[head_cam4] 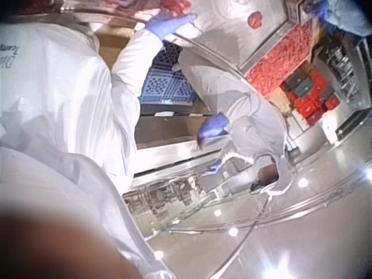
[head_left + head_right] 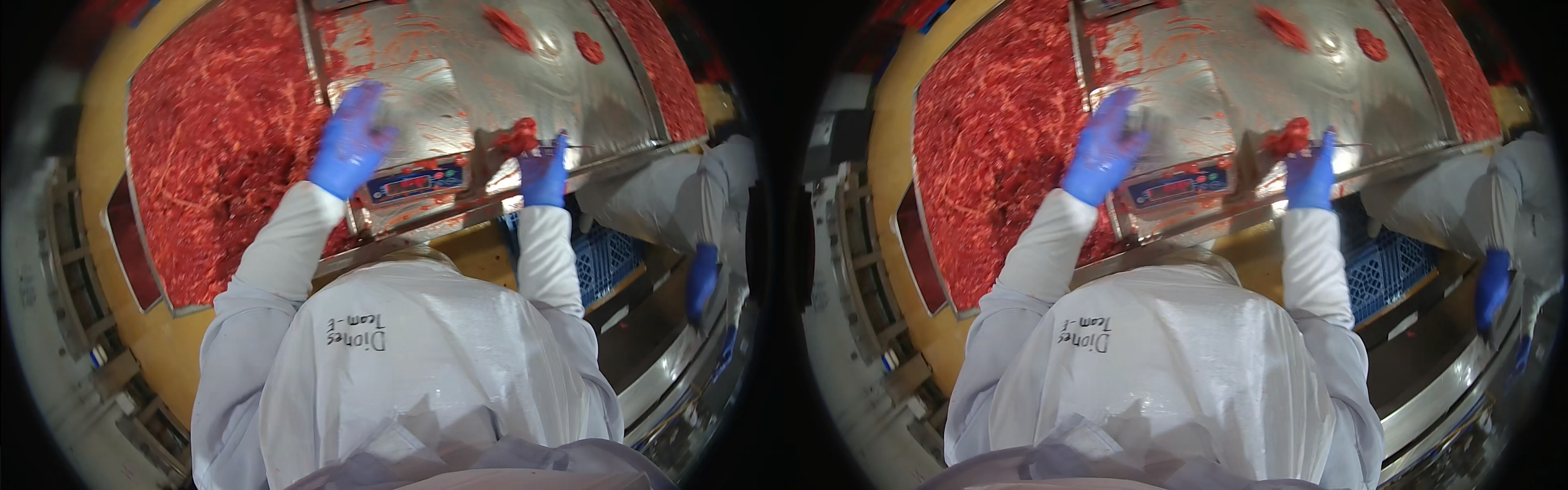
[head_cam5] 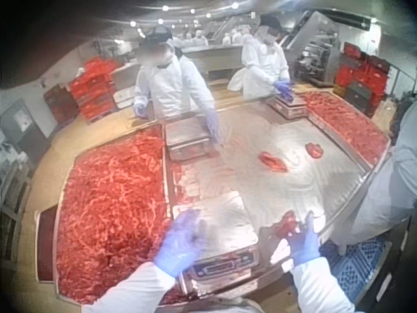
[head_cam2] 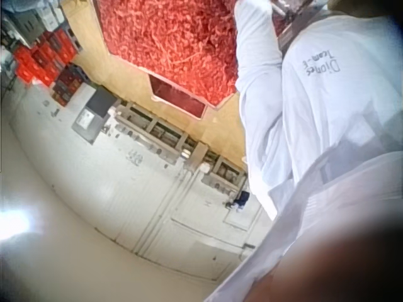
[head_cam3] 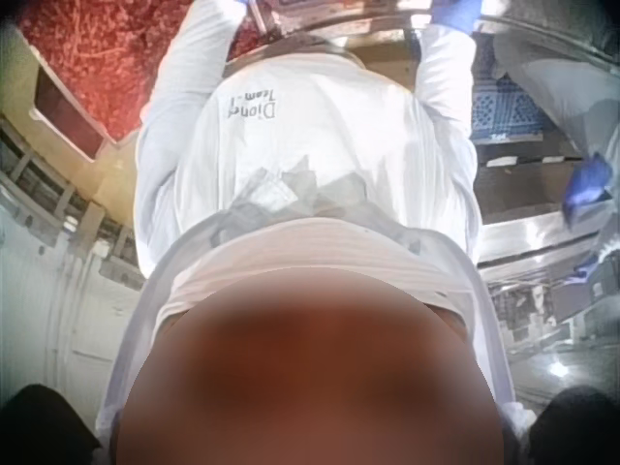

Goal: The person uses shears to cut pieces of raw red meat from a large pile on a metal tray. They place the cut pieces onto a digital scale, then move them to a separate area on the tray. The process is repeated continuously.

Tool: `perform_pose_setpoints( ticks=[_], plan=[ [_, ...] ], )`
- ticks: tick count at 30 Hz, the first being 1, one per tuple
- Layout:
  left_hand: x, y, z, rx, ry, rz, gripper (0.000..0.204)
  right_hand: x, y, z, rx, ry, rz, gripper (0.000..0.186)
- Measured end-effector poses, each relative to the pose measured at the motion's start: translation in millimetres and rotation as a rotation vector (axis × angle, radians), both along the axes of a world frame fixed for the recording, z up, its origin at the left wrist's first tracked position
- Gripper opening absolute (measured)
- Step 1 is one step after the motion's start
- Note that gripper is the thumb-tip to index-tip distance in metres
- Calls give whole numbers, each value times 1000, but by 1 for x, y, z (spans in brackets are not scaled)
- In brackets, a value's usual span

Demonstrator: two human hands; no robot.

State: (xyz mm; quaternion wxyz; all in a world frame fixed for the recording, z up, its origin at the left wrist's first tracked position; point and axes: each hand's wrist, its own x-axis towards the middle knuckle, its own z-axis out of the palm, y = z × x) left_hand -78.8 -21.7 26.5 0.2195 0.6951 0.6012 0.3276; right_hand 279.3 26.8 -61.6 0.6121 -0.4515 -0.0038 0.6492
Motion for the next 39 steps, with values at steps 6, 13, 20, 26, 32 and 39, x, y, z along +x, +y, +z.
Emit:
perform_pose_setpoints(
  ticks=[6,13,20,26,32,39],
  plan=[
    [-136,-60,-103,-319,495,281,57,-57,-39,54,411,-564,248,66],
    [-138,-37,-5,54,389,71,47,-68,-106,-19,412,-776,662,78],
    [-47,4,93,-481,-291,39,52,-68,-109,-11,414,-854,698,70],
    [-55,18,45,-61,-38,94,50,-64,-99,15,406,-737,758,46],
    [-55,7,-17,116,357,-36,24,-131,-73,67,402,-477,1171,22],
    [-49,-52,-13,14,201,-100,10,-108,-79,64,324,-192,1229,40]
  ],
)
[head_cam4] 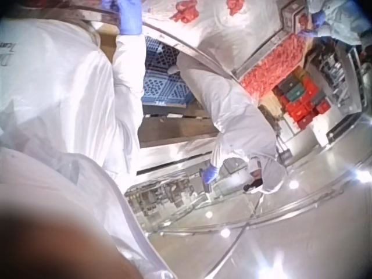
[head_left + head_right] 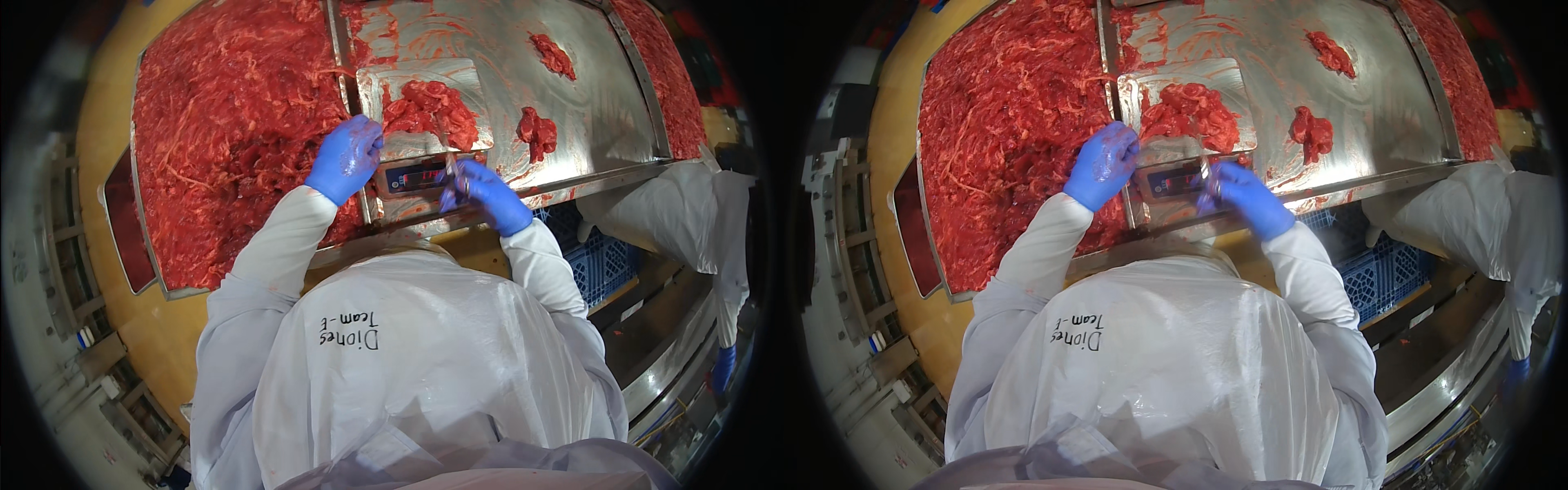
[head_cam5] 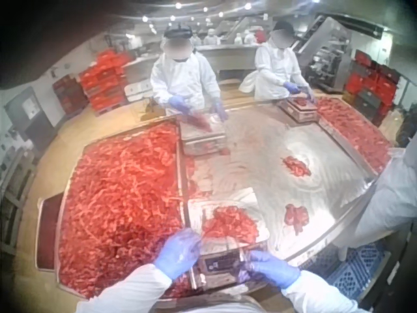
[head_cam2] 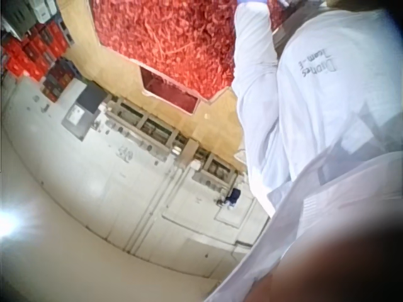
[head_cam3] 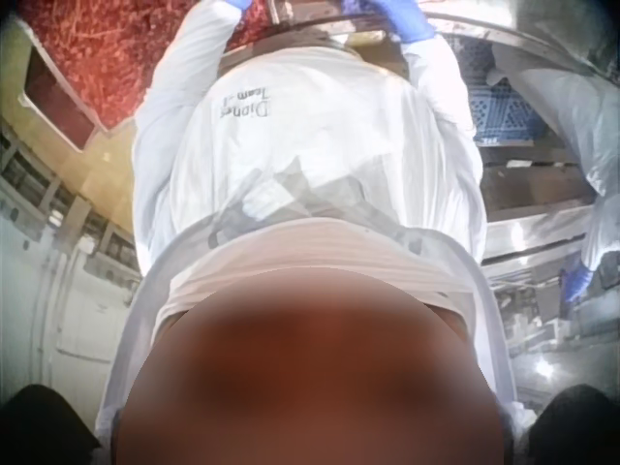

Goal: The person uses shears to cut pieces of raw red meat from a large pile on a metal tray. They place the cut pieces onto a digital scale, then move them to a separate area on the tray. The process is repeated continuously.

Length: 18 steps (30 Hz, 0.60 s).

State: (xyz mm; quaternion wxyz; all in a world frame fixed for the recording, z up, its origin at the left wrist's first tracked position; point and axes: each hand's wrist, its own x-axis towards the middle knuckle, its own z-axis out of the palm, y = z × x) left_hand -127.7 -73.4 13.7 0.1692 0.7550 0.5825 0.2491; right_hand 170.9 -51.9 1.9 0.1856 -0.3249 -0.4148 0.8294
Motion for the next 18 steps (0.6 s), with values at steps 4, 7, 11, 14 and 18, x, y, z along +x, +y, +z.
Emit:
perform_pose_setpoints(
  ticks=[4,7,11,14,18],
  plan=[
    [4,0,-7,-40,-72,123,12,-38,-5,-6,-244,146,78,48],
    [8,-9,-1,-125,-110,153,11,-72,23,-10,-221,147,39,38],
    [3,-15,-4,-140,-175,115,10,-78,18,-6,-157,69,-79,27],
    [-4,-20,-12,-246,-349,178,9,-69,2,21,-268,168,57,27],
    [1,-38,-22,-359,-444,-83,8,-86,17,-4,-226,199,-28,27]
  ],
)
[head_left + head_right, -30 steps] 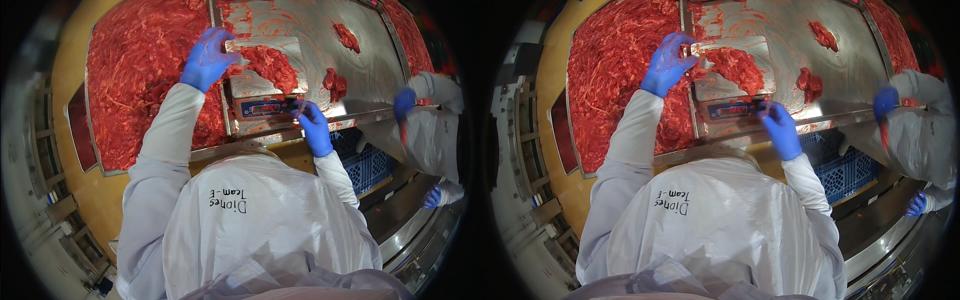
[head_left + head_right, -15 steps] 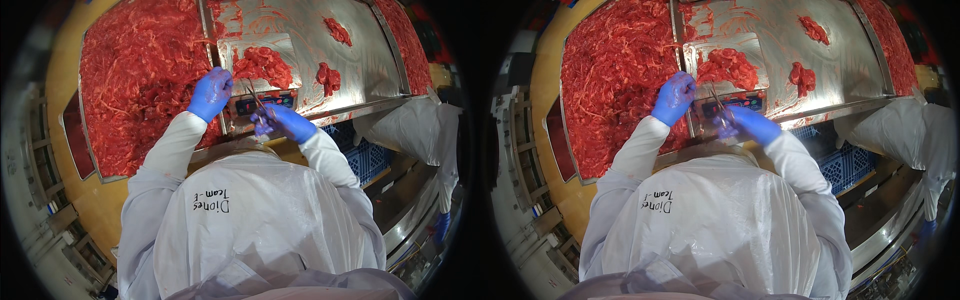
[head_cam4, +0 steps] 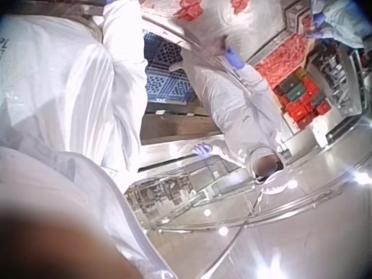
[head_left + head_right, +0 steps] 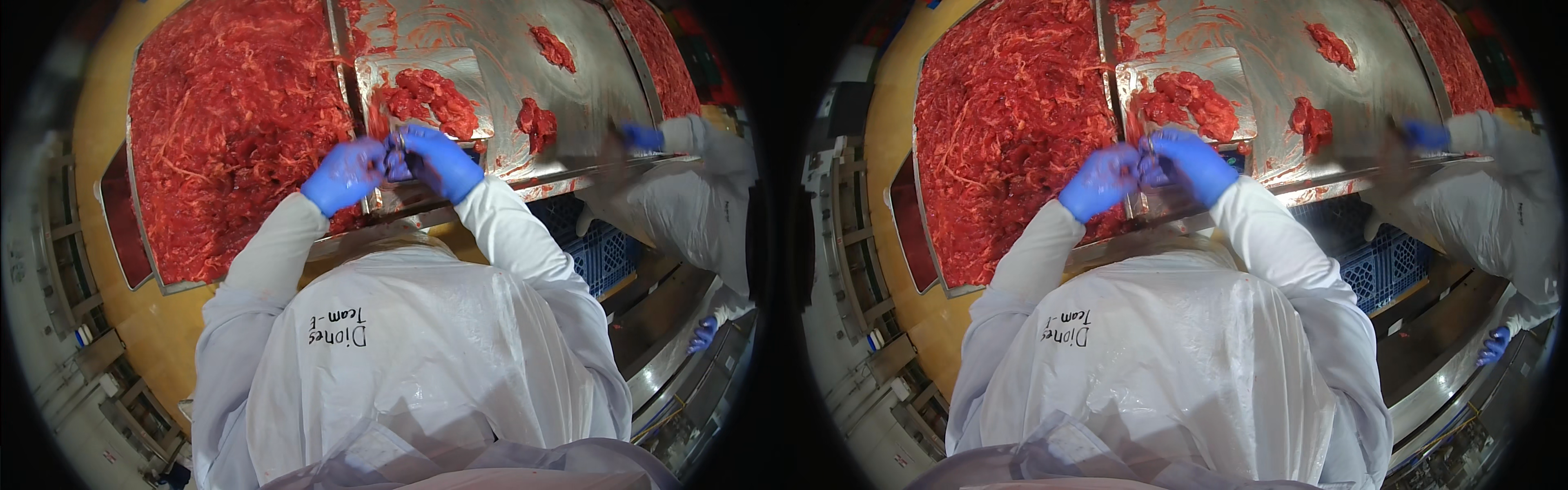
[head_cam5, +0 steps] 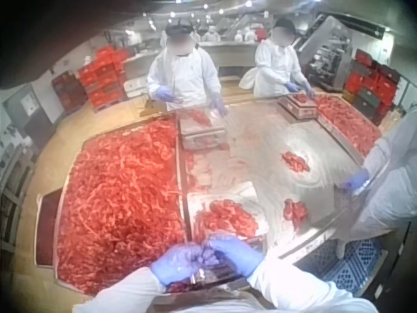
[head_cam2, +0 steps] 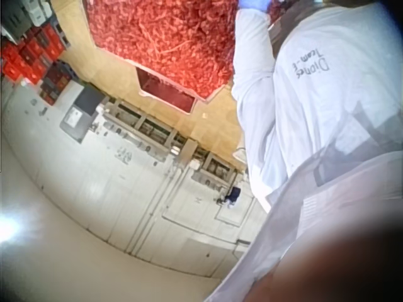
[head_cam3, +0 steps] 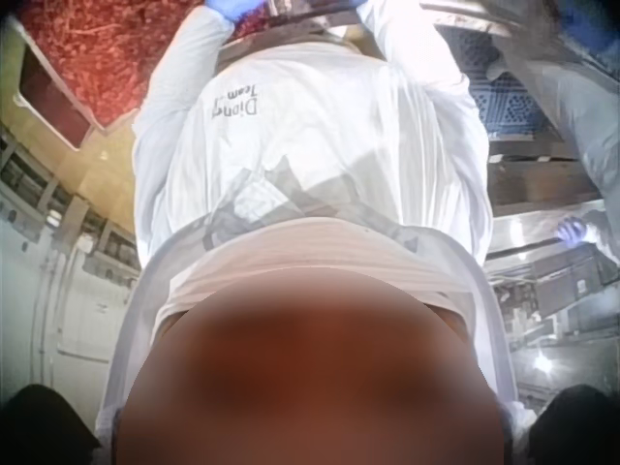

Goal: The person uses shears to cut pieces of raw red meat from a large pile on a metal tray. They place the cut pieces onto a digital scale, then move them to a separate area on the tray. The process is repeated continuously.

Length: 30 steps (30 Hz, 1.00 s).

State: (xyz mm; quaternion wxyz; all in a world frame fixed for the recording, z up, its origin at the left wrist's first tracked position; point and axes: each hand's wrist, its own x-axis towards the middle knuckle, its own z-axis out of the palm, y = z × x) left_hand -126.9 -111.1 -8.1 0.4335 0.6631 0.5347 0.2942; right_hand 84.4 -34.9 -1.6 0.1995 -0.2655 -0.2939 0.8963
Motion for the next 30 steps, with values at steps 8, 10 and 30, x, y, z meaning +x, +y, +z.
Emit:
perform_pose_setpoints(
  ticks=[8,10,30],
  plan=[
    [-180,-62,-32,-292,888,471,18,61,-53,10,245,-231,122,28],
    [-201,-78,-33,-61,947,618,25,97,-68,3,364,-359,17,31],
    [90,61,35,443,753,-119,21,98,15,11,262,-107,-87,31]
  ],
)
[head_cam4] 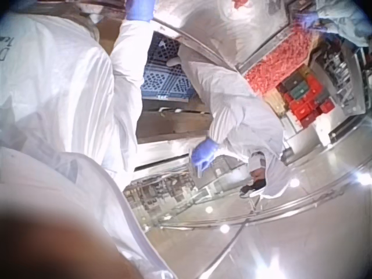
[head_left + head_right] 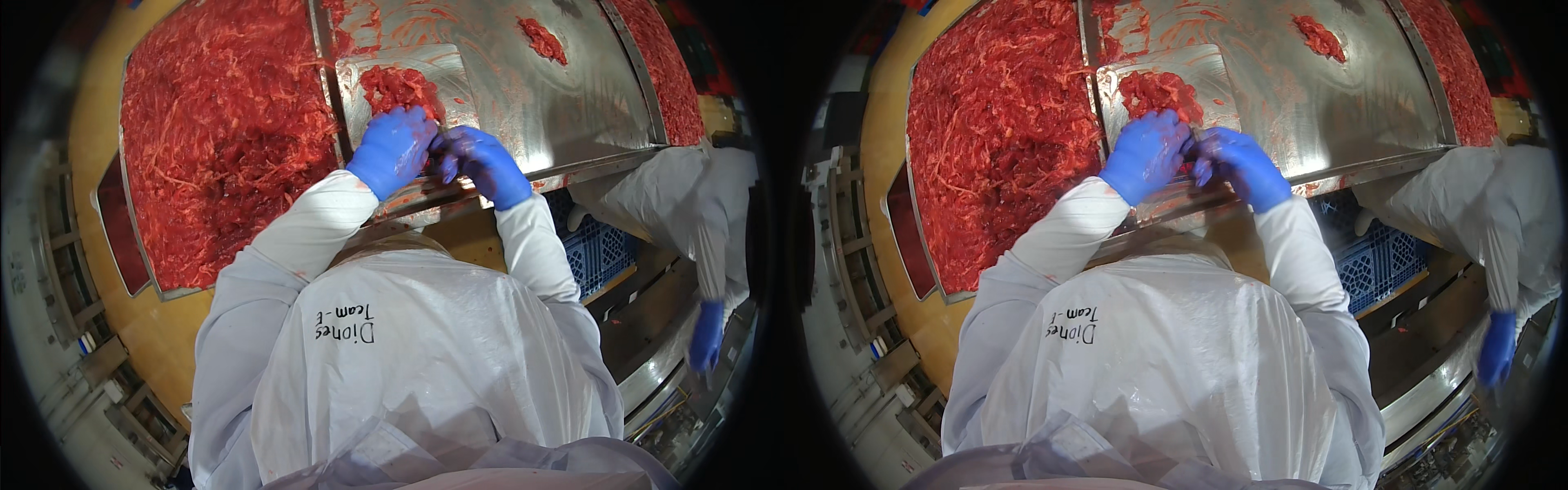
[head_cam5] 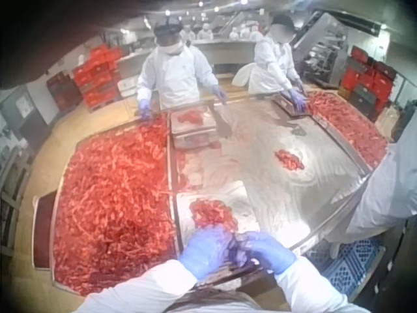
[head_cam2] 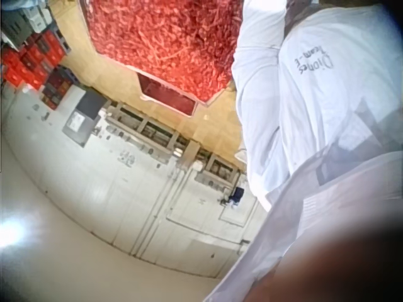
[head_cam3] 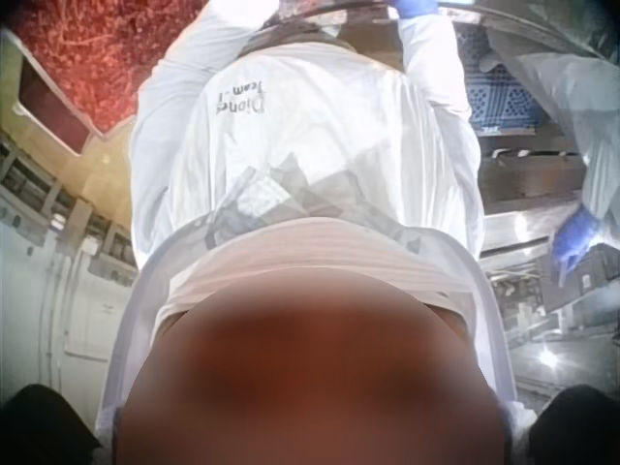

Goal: The person uses shears to cut pieces of raw red meat from a large pile on a metal tray. They place the cut pieces onto a digital scale, then move them to a separate area on the tray. The process is repeated continuously.

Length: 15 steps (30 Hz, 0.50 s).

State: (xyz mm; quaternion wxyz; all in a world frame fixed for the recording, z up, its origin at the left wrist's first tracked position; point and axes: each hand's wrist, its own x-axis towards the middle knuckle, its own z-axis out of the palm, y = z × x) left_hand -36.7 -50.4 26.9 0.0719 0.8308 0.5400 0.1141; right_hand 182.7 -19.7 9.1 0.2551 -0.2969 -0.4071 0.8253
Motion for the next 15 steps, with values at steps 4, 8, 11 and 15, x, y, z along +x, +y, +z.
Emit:
perform_pose_setpoints(
  ticks=[4,8,11,15],
  plan=[
    [-37,-17,-15,42,-100,71,20,14,3,-17,59,-251,-2,29],
    [-58,-40,-1,-111,-584,340,11,36,-19,-15,-8,-121,191,51],
    [-51,-47,-7,-86,-696,277,12,20,-30,-14,-86,-63,305,63],
    [-42,-52,-8,-309,-761,246,13,-18,-14,-24,-100,-122,241,34]
  ],
)
